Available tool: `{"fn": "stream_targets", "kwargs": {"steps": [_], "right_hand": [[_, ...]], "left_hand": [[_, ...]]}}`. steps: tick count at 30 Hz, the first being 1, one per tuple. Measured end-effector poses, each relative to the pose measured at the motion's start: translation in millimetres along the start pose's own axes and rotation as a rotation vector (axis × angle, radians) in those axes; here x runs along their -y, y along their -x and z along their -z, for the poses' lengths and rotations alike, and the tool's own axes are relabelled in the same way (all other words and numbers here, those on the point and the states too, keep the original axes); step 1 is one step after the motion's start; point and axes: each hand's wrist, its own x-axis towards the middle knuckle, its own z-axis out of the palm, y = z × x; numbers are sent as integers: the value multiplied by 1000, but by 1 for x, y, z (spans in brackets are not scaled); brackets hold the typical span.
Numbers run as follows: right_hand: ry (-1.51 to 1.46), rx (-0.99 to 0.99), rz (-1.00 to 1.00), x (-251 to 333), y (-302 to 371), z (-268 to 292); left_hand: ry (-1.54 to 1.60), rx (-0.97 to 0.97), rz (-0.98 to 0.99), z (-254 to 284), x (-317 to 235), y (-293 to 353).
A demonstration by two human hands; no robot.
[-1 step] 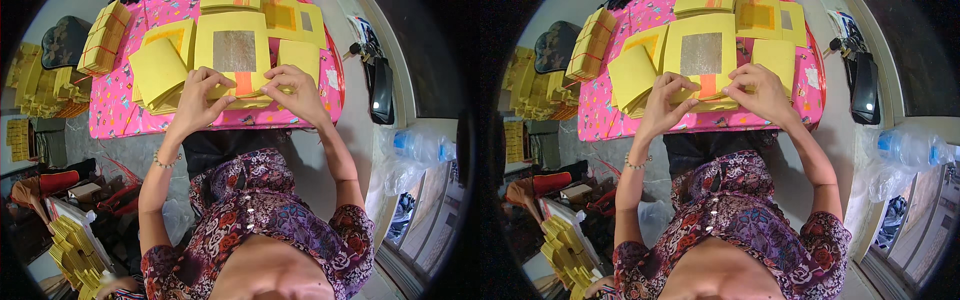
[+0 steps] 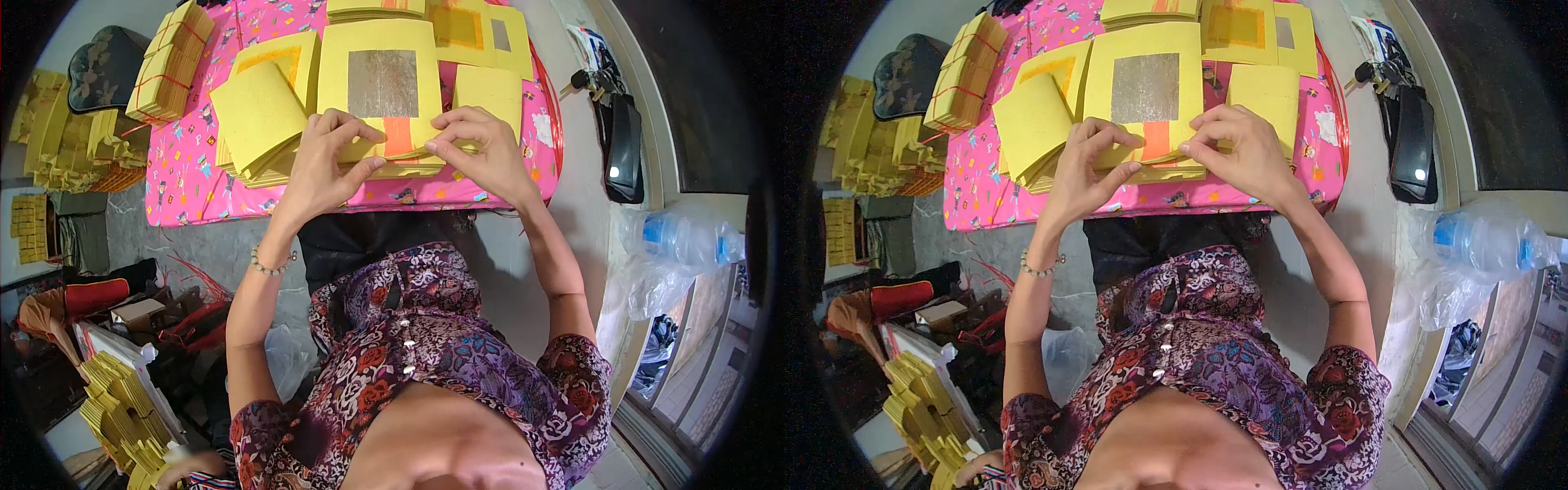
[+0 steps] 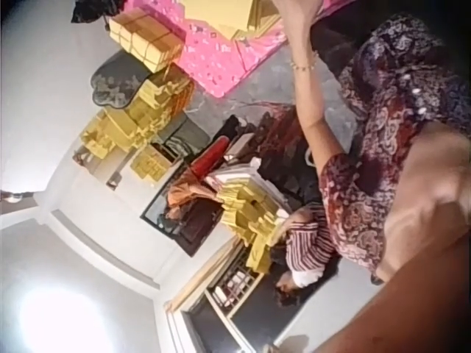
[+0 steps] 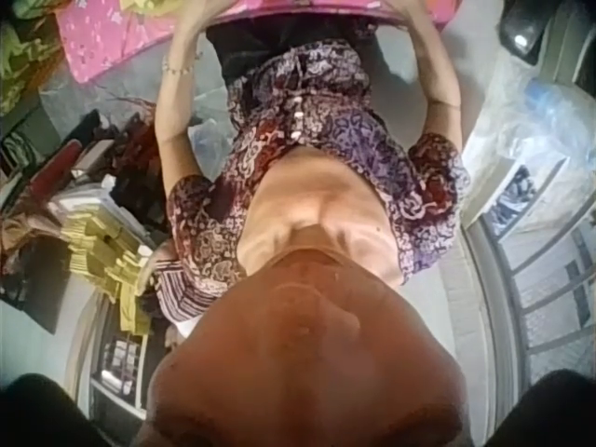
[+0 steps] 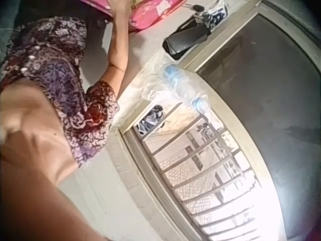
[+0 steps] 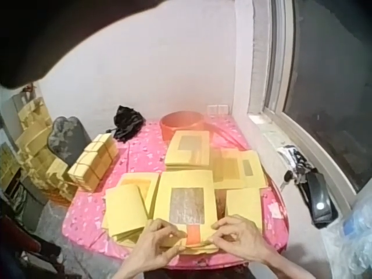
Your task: Folding and stacking sheets of yellow paper with foil centers.
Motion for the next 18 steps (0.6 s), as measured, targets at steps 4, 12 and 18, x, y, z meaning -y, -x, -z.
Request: {"fn": "stream_targets", "kwargs": {"steps": [4, 12, 18], "right_hand": [[31, -62, 49, 6, -1, 1], [-8, -213, 235, 17, -17, 8], [-374, -334, 62, 8, -29, 4]], "left_hand": [[-125, -29, -89, 1, -8, -2], [-346, -263, -182, -13, -14, -11], [-71, -731, -191, -10, -3, -8]]}}
